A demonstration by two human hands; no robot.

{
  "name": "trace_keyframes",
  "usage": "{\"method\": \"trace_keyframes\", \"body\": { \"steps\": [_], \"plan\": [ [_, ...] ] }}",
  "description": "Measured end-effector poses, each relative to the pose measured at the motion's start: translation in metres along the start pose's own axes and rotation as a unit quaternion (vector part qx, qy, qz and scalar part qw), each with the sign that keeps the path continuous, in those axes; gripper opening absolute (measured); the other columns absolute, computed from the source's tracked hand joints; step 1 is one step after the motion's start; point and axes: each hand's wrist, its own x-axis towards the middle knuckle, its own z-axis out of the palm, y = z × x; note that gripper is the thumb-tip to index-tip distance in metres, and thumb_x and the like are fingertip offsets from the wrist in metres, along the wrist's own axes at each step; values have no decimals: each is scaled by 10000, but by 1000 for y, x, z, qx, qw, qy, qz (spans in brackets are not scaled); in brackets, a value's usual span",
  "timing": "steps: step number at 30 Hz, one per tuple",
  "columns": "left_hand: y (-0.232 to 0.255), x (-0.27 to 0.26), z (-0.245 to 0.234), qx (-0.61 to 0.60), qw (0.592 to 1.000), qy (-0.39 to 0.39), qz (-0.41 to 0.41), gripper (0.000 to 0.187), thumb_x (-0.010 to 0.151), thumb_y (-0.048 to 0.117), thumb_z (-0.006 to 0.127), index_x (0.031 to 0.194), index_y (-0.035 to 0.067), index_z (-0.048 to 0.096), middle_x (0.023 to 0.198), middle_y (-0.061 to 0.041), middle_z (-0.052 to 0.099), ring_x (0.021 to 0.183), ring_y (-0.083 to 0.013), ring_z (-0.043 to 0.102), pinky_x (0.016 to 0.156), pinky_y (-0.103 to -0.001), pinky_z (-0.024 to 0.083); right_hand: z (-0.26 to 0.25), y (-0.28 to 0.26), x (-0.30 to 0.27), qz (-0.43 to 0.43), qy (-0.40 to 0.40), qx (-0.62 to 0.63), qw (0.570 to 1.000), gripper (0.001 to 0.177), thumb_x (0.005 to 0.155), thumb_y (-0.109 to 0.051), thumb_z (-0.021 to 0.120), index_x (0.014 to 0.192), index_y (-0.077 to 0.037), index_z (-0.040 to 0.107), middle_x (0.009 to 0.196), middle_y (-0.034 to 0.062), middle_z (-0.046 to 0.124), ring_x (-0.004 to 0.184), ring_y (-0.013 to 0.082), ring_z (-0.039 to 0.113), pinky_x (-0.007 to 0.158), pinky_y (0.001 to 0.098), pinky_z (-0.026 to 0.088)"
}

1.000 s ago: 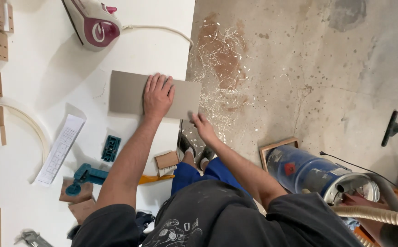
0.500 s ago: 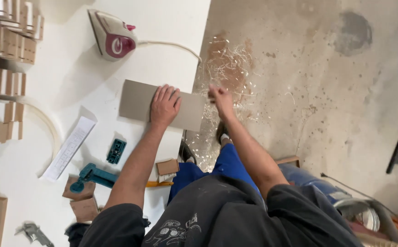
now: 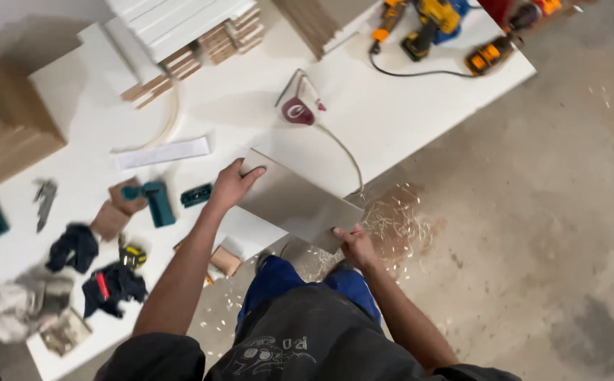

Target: Applying edge banding to wooden panels using a clothes iron and trimming the excess with a hand tool.

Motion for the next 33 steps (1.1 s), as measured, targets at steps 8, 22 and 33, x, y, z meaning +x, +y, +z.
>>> {"method": "trace_keyframes", "body": {
  "steps": [8, 22, 33],
  "plan": [
    [35, -108, -31, -146, 980, 136, 14, 513, 736, 453, 933, 1032, 164, 630, 945, -132, 749, 934, -334, 734, 780, -457, 544, 50, -108, 69, -113, -96, -112, 983, 515, 964, -161, 726, 1397, 7, 505, 1270, 246, 616, 1208, 386, 571, 1048, 652, 430],
    [1, -122, -100, -238, 927, 268, 113, 401, 681, 147, 988, 1013, 158, 763, 914, -64, 787, 913, -179, 745, 848, -320, 556, 213, -267, 17, -287, -279, -349, 847, 432, 788, -95, 890, 1137, 12, 660, 1110, 200, 750, 1096, 308, 716, 971, 453, 519],
    [68, -119, -120, 124, 649, 636, 399, 112, 963, 137, 766, 976, 64, 850, 1134, -209, 770, 1072, -458, 714, 966, -503, 610, 282, -327, 84, -663, -324, -129, 662, 261, 1080, 27, 460, 1204, 144, 657, 1413, 368, 518, 1305, 403, 560, 1152, 512, 419]
  ]
}}
